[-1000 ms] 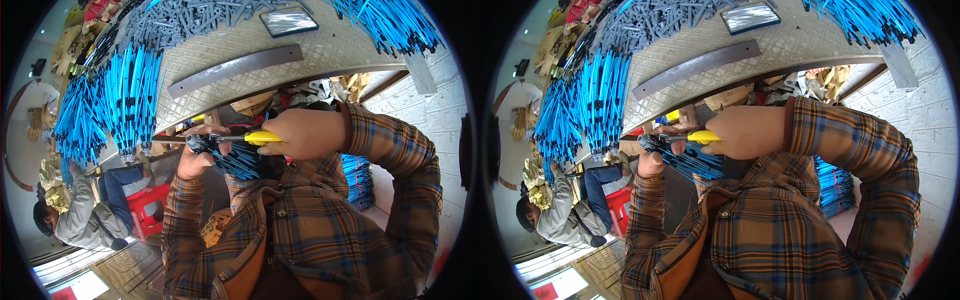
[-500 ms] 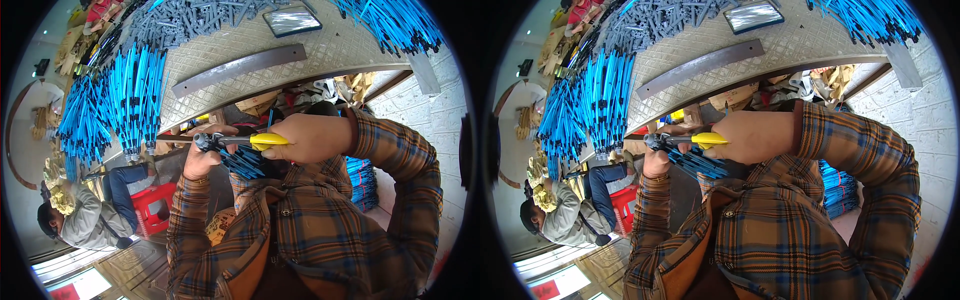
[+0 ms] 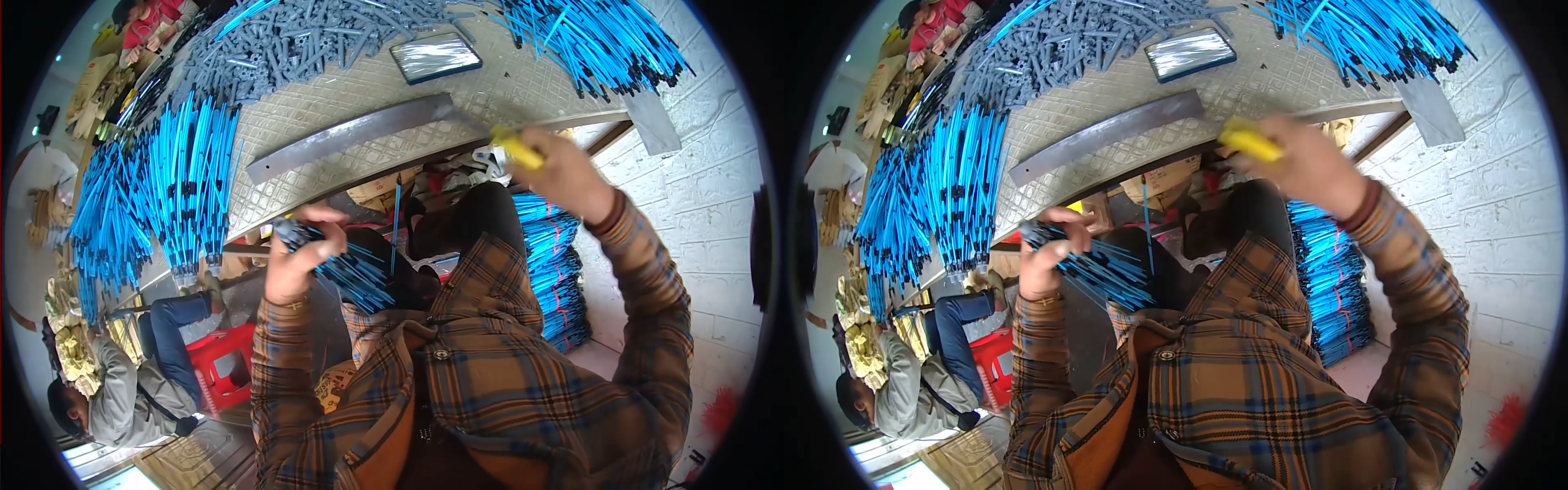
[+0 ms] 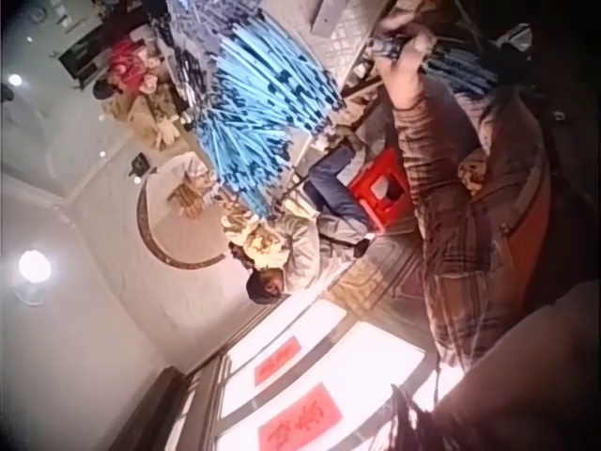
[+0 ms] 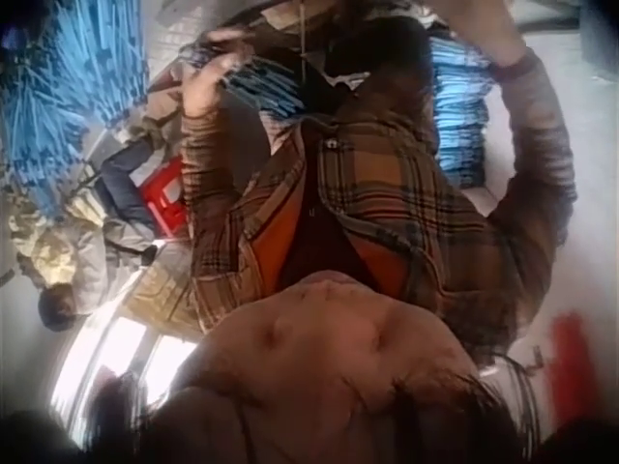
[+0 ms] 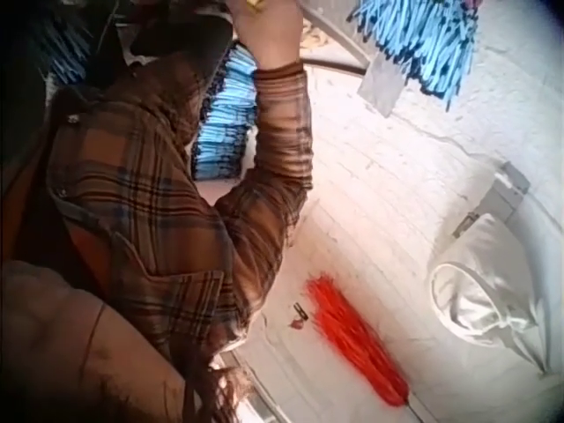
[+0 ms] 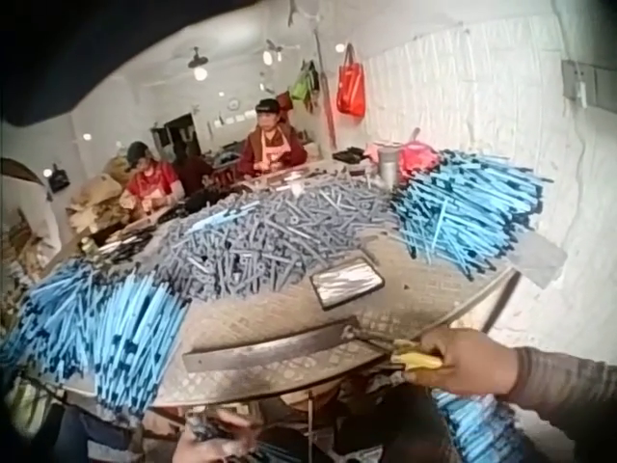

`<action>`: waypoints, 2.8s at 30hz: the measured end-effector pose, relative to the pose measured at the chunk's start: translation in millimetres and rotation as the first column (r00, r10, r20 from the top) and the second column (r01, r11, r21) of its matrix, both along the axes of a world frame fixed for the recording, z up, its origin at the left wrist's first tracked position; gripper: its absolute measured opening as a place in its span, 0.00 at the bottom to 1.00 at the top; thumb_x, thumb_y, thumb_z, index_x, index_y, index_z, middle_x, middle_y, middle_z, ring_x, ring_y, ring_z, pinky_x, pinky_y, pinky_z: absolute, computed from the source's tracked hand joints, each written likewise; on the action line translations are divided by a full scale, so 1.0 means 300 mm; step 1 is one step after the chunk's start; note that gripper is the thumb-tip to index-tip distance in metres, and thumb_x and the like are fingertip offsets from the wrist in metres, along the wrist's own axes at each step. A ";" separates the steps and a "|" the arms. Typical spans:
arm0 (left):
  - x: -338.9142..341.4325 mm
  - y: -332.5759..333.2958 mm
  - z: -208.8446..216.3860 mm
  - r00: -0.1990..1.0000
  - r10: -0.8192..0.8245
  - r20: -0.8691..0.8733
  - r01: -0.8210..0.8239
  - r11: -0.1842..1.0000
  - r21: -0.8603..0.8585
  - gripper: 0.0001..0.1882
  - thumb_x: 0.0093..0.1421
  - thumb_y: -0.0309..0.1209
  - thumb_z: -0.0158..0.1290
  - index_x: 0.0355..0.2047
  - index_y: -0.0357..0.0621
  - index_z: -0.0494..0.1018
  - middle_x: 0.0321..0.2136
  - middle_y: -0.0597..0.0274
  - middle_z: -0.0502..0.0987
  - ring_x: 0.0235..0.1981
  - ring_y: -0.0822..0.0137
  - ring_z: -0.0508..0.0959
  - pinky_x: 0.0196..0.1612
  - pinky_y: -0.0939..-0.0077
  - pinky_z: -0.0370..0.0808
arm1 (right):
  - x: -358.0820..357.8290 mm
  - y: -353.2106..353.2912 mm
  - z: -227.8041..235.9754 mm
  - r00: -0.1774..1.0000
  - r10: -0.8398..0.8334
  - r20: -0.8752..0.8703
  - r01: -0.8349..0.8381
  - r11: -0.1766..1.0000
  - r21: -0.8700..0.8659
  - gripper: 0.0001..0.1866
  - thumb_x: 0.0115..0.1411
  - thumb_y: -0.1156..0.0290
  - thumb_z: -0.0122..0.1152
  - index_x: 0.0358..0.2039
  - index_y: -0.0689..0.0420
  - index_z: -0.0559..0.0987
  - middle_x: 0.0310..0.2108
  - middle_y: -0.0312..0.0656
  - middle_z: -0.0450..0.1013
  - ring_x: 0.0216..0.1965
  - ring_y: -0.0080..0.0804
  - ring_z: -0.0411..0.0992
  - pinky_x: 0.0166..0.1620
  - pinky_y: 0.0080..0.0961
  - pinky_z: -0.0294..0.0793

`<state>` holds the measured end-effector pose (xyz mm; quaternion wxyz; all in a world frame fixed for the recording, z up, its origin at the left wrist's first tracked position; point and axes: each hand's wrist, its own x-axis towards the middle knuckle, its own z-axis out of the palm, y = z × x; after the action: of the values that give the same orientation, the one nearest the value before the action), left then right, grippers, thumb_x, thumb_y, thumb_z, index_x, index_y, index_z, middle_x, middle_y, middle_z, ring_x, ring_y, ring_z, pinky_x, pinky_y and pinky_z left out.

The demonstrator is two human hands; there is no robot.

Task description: The person organizes blue wires into bundles at a manufacturing workbench using pliers.

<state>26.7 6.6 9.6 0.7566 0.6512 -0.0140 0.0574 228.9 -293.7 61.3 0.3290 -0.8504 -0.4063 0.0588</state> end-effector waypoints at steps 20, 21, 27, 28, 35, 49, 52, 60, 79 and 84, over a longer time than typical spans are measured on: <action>-0.041 -0.033 0.049 0.846 0.522 -0.111 -0.310 0.311 -0.899 0.22 0.55 0.45 0.49 0.38 0.37 0.70 0.23 0.63 0.73 0.28 0.63 0.74 0.41 0.60 0.72 | -0.245 0.341 -0.018 0.287 0.268 -0.920 -0.060 0.963 0.262 0.26 0.55 0.64 0.54 0.53 0.62 0.65 0.52 0.52 0.62 0.53 0.47 0.61 0.55 0.35 0.59; -0.042 -0.059 0.013 0.826 0.534 -0.178 -0.381 0.298 -0.875 0.21 0.54 0.45 0.51 0.36 0.38 0.71 0.22 0.62 0.73 0.28 0.63 0.74 0.41 0.61 0.72 | -0.254 0.337 -0.089 0.581 0.479 -0.658 -0.185 0.865 0.466 0.25 0.56 0.63 0.53 0.52 0.62 0.65 0.52 0.51 0.62 0.52 0.45 0.62 0.55 0.33 0.60; -0.076 -0.097 -0.115 0.784 0.561 -0.267 -0.445 0.206 -0.872 0.17 0.51 0.43 0.53 0.30 0.41 0.71 0.20 0.62 0.72 0.27 0.63 0.73 0.39 0.65 0.72 | -0.317 0.347 -0.173 0.638 0.767 -0.072 -0.591 0.547 0.593 0.20 0.58 0.68 0.53 0.50 0.62 0.66 0.51 0.54 0.63 0.54 0.46 0.61 0.55 0.39 0.60; -0.078 -0.093 -0.126 0.764 0.582 -0.277 -0.464 0.199 -0.863 0.16 0.51 0.43 0.53 0.30 0.41 0.71 0.20 0.62 0.72 0.26 0.63 0.73 0.38 0.66 0.72 | -0.324 0.359 -0.156 0.634 0.770 -0.074 -0.592 0.546 0.593 0.20 0.58 0.68 0.53 0.50 0.62 0.66 0.51 0.54 0.63 0.54 0.46 0.61 0.55 0.39 0.60; -0.088 -0.057 -0.167 0.808 0.502 -0.309 -0.465 0.222 -0.857 0.17 0.53 0.43 0.52 0.31 0.40 0.71 0.22 0.60 0.73 0.28 0.65 0.74 0.37 0.68 0.72 | -0.346 0.432 -0.161 0.609 0.781 0.134 -0.677 0.425 0.601 0.24 0.52 0.63 0.59 0.49 0.56 0.68 0.48 0.51 0.64 0.50 0.46 0.64 0.52 0.34 0.63; -0.246 -0.129 0.093 0.992 0.037 -0.119 -0.071 0.952 -0.296 0.10 0.57 0.29 0.49 0.26 0.32 0.72 0.26 0.60 0.74 0.27 0.73 0.72 0.32 0.83 0.69 | -0.290 0.402 -0.132 0.225 0.856 -0.466 -0.868 0.393 0.303 0.23 0.46 0.59 0.64 0.40 0.57 0.73 0.36 0.46 0.69 0.37 0.43 0.70 0.40 0.29 0.69; -0.259 -0.122 0.152 0.883 -0.139 -0.448 0.043 0.975 -0.218 0.09 0.54 0.27 0.52 0.29 0.30 0.73 0.25 0.61 0.75 0.27 0.76 0.72 0.32 0.85 0.68 | -0.314 0.417 -0.152 0.195 0.845 -0.497 -0.932 0.318 0.176 0.23 0.45 0.58 0.65 0.38 0.58 0.73 0.35 0.45 0.68 0.37 0.41 0.69 0.39 0.28 0.69; -0.270 -0.084 0.126 0.874 -0.044 -0.485 -0.151 0.922 -0.355 0.09 0.54 0.25 0.51 0.30 0.29 0.74 0.25 0.60 0.76 0.27 0.75 0.74 0.31 0.82 0.71 | -0.303 0.437 -0.196 -0.014 0.735 -0.678 -0.813 0.387 0.436 0.39 0.49 0.50 0.62 0.54 0.62 0.61 0.44 0.43 0.68 0.47 0.31 0.67 0.48 0.30 0.65; -0.254 -0.082 0.064 0.945 -0.266 -0.191 0.165 0.891 -0.422 0.09 0.52 0.22 0.53 0.35 0.31 0.74 0.33 0.50 0.74 0.33 0.64 0.74 0.36 0.75 0.71 | -0.450 0.393 -0.309 -0.285 0.505 -0.814 -0.450 0.679 0.579 0.24 0.49 0.63 0.67 0.43 0.61 0.71 0.30 0.37 0.73 0.28 0.21 0.72 0.32 0.18 0.72; -0.235 -0.076 0.064 0.925 -0.357 -0.128 0.309 0.904 -0.294 0.12 0.51 0.21 0.54 0.37 0.31 0.74 0.33 0.48 0.73 0.33 0.62 0.74 0.37 0.73 0.70 | -0.456 0.405 -0.376 -0.140 0.700 -0.701 -0.575 0.518 0.633 0.17 0.51 0.63 0.65 0.35 0.61 0.75 0.22 0.35 0.72 0.19 0.18 0.69 0.22 0.15 0.70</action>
<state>-43.9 -16.1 28.7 0.8347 0.5328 -0.0496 -0.1304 92.0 -172.3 -51.5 0.4664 -0.3060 -0.4939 0.6670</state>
